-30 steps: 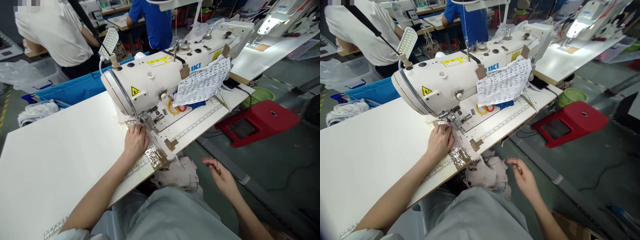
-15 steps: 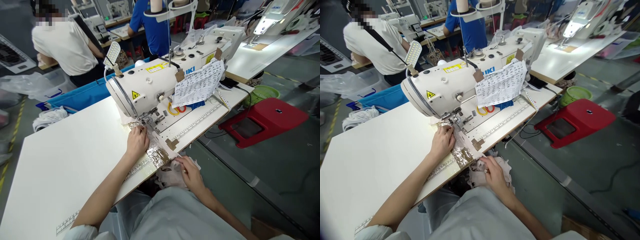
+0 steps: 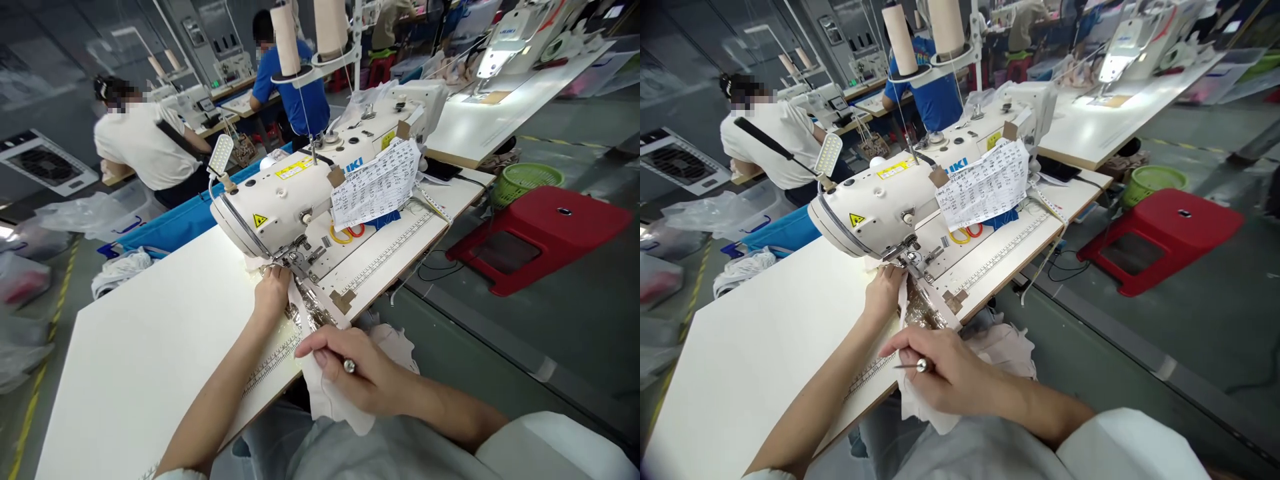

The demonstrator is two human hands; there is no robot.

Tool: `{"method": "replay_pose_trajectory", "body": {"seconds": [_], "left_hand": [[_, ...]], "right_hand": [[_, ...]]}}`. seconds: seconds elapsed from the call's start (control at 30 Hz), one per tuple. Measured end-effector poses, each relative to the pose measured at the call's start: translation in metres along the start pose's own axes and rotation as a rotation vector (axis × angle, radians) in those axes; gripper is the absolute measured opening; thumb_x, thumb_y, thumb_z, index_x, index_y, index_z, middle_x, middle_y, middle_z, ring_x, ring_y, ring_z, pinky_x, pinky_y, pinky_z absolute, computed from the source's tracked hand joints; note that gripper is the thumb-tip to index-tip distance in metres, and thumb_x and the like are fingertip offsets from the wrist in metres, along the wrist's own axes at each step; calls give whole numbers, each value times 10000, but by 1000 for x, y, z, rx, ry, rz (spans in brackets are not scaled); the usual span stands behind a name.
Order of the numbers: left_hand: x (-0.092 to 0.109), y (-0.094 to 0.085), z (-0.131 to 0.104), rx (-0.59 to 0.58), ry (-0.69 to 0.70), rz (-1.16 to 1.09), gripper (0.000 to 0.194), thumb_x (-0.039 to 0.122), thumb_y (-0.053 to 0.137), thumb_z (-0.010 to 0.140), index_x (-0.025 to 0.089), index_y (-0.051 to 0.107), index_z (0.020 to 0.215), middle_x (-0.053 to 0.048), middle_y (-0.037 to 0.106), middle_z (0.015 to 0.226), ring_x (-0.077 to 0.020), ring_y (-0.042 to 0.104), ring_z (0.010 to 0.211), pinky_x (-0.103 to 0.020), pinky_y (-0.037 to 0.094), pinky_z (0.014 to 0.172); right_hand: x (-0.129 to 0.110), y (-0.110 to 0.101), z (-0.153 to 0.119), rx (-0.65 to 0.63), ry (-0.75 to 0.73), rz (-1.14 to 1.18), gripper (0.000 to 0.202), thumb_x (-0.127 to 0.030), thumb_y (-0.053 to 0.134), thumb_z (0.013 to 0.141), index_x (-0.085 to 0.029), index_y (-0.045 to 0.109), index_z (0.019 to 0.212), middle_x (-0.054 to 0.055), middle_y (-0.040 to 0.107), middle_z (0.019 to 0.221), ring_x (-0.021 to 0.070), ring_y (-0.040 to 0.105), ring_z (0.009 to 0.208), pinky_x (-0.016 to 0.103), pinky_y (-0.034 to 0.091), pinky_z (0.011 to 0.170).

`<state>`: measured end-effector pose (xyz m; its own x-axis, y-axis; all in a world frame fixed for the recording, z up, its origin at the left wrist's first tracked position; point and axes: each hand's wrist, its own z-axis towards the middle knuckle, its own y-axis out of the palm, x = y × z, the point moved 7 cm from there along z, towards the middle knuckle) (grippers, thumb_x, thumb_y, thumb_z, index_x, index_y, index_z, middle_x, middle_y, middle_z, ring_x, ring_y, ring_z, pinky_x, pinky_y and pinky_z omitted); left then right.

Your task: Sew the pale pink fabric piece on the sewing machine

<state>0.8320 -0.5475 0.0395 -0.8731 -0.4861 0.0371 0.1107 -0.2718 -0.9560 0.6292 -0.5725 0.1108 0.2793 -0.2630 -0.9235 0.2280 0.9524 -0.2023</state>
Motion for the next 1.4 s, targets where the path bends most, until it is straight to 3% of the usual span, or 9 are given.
{"method": "replay_pose_trajectory", "body": {"seconds": [0.07, 0.17, 0.27, 0.37, 0.5, 0.57, 0.67, 0.9, 1.4], "left_hand": [[-7, 1, -1, 44, -28, -47, 217, 190, 440, 963, 188, 656, 944, -106, 664, 974, -263, 596, 941, -320, 476, 611], [-19, 4, -2, 113, -71, -156, 202, 278, 480, 966, 202, 661, 917, -80, 677, 1004, -229, 618, 950, -307, 489, 656], [-30, 8, -2, 152, -88, -288, 217, 333, 525, 939, 200, 656, 829, -58, 681, 937, -203, 631, 899, -297, 505, 696], [-36, 11, 0, 155, -71, -402, 214, 356, 551, 908, 208, 678, 819, -41, 685, 897, -196, 635, 856, -300, 514, 704], [-39, 11, 1, 153, -49, -490, 190, 341, 560, 882, 231, 714, 877, -36, 689, 917, -203, 639, 868, -309, 519, 701], [-39, 11, 1, 159, -40, -511, 187, 347, 568, 876, 230, 713, 879, -36, 686, 914, -205, 639, 870, -312, 517, 706], [-39, 11, 1, 174, -28, -523, 198, 350, 551, 888, 216, 695, 862, -40, 681, 898, -200, 634, 860, -316, 511, 724], [-38, 11, 2, 198, -28, -512, 214, 382, 531, 908, 212, 629, 823, -47, 665, 876, -201, 618, 834, -321, 494, 707], [-39, 15, 4, 140, -94, -475, 120, 291, 526, 798, 230, 602, 868, -42, 651, 870, -218, 596, 826, -336, 471, 691]], "right_hand": [[7, 10, -1, -100, -14, -112, 346, -115, 417, 853, -170, 582, 1153, -24, 552, 694, 117, 497, 589, 227, 390, 607], [33, 14, -4, -167, 113, -326, 358, -76, 447, 799, -163, 562, 1126, 14, 638, 787, 160, 594, 691, 247, 400, 641], [53, 6, -4, -116, 248, -332, 248, -203, 528, 879, -165, 542, 1123, 64, 681, 971, 201, 645, 849, 267, 456, 729], [61, -4, 1, -51, 215, -297, 244, -311, 494, 951, -165, 509, 1146, 84, 671, 1033, 207, 636, 919, 289, 480, 777], [79, -20, 14, 118, 142, -431, 279, -251, 299, 1027, -154, 521, 1164, 91, 678, 978, 186, 634, 835, 289, 478, 728], [93, -23, 23, 172, 167, -551, 293, -248, 332, 1025, -150, 537, 1212, 99, 687, 1043, 191, 650, 858, 286, 482, 730], [109, -20, 40, 150, 238, -736, 326, -233, 380, 1011, -146, 554, 1272, 98, 699, 1074, 201, 670, 862, 266, 477, 677], [108, -7, 63, 55, 222, -917, 326, -197, 425, 983, -155, 580, 1267, 80, 708, 1030, 185, 676, 871, 244, 463, 641], [115, -2, 65, 7, 181, -1076, 375, -193, 361, 1022, -160, 508, 1365, 70, 682, 980, 190, 662, 824, 279, 458, 595]]}}
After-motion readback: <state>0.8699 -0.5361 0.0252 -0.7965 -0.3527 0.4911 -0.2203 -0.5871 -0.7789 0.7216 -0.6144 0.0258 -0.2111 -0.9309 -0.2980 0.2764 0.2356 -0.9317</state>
